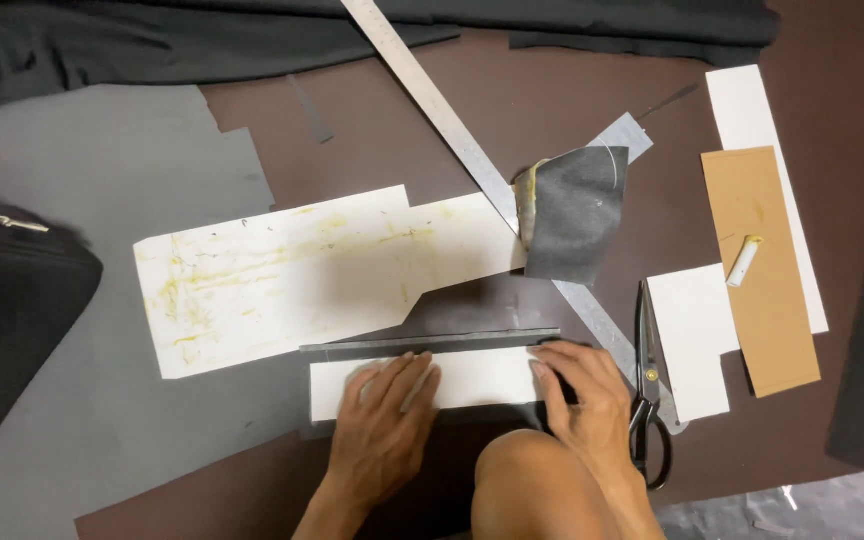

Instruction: Assembling a leather component by applying glue, folding edges over a template, and trimming with scissors

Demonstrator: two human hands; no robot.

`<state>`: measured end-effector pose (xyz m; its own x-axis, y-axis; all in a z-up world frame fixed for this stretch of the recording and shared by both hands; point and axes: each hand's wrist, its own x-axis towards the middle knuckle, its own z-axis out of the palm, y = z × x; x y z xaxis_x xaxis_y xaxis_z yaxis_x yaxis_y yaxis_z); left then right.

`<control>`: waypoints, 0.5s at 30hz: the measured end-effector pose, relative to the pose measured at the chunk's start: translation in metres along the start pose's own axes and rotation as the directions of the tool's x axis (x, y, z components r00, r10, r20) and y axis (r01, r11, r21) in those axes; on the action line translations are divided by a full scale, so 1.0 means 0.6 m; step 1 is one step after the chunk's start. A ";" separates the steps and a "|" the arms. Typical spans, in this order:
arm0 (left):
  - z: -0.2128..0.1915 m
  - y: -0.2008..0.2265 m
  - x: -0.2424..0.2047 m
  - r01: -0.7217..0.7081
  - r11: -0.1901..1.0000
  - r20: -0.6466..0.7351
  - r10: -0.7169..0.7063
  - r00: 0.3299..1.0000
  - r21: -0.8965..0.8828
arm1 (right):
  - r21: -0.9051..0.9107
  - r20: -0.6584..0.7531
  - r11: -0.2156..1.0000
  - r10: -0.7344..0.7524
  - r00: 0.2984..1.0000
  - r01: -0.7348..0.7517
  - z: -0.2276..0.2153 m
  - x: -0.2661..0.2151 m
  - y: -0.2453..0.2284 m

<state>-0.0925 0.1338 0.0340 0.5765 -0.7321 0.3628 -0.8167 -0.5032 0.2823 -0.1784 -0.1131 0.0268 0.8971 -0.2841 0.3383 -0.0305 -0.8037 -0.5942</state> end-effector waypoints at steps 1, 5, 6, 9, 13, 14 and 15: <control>0.005 0.001 0.000 0.006 1.000 -0.006 -0.006 1.000 0.005 | 0.003 0.002 1.000 -0.009 1.000 0.009 0.002 0.004 -0.012; 0.017 0.004 -0.005 0.001 0.999 0.079 -0.004 0.997 0.039 | -0.025 0.125 0.994 -0.104 0.987 0.108 0.010 0.011 -0.028; 0.017 0.003 -0.006 0.013 0.999 0.084 -0.016 0.996 0.034 | -0.049 0.139 0.980 -0.182 0.973 0.190 0.014 0.013 -0.025; -0.018 -0.024 -0.028 0.304 0.953 -0.002 -0.304 0.953 -0.014 | -0.087 0.094 0.976 -0.192 0.977 0.200 0.023 0.006 0.004; -0.081 -0.045 -0.067 0.583 0.812 -0.208 -0.572 0.794 -0.009 | -0.184 0.125 0.974 -0.111 0.986 0.134 -0.003 -0.001 0.003; -0.089 -0.051 -0.079 0.742 0.651 -0.075 -0.757 0.649 -0.160 | -0.182 0.129 0.981 -0.045 0.991 0.068 -0.005 -0.003 -0.005; -0.097 -0.055 -0.095 0.861 0.428 0.087 -0.880 0.466 -0.276 | -0.177 0.139 0.984 0.018 0.990 0.007 -0.007 -0.005 -0.014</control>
<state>-0.0969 0.2189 0.0559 0.9857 0.0620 -0.1566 0.1529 -0.7190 0.6780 -0.1828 -0.1076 0.0340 0.9489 -0.2235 0.2228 -0.1021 -0.8855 -0.4533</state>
